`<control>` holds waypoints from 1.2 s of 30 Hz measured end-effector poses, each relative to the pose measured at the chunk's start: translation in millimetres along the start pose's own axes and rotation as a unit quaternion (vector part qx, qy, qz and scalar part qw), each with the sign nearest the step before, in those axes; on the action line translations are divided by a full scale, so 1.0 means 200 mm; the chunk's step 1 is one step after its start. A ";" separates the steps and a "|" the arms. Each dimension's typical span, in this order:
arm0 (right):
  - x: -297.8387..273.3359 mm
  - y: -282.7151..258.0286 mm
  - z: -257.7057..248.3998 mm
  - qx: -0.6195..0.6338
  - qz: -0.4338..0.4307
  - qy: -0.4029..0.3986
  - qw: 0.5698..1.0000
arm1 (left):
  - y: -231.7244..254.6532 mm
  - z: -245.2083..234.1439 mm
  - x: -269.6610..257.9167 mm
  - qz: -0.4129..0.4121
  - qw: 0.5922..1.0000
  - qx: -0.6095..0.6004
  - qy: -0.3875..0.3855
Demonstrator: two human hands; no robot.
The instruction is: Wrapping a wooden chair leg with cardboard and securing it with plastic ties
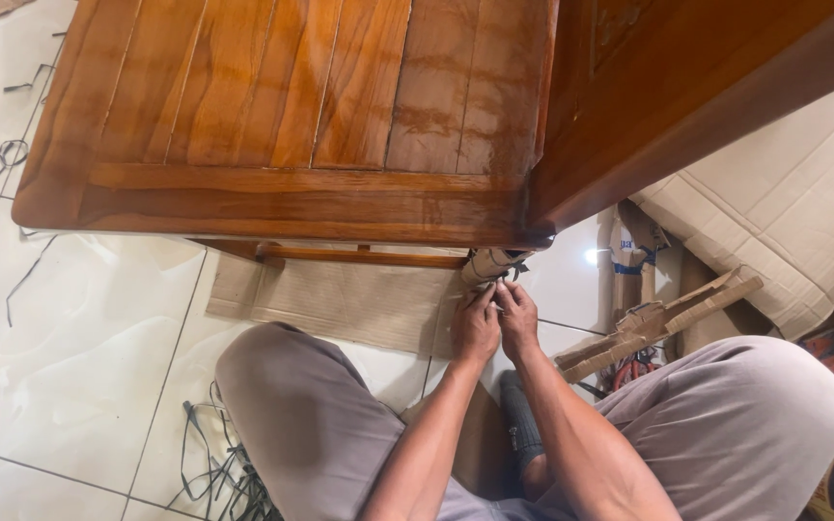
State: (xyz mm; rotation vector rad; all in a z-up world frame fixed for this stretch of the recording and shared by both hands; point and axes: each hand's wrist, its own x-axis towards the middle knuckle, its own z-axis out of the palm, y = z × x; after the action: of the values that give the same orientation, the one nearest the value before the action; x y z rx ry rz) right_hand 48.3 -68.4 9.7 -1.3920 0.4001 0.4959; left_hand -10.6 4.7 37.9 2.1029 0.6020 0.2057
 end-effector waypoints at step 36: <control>0.01 -0.26 -0.04 -0.328 -0.091 -0.073 0.938 | -0.12 0.16 0.18 -0.364 0.888 -0.266 0.090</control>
State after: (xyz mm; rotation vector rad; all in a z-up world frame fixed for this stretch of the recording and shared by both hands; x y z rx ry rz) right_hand 79.0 -82.4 50.1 -1.9970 -0.0324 0.6048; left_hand 24.7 9.8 -2.2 1.2312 1.2459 0.1130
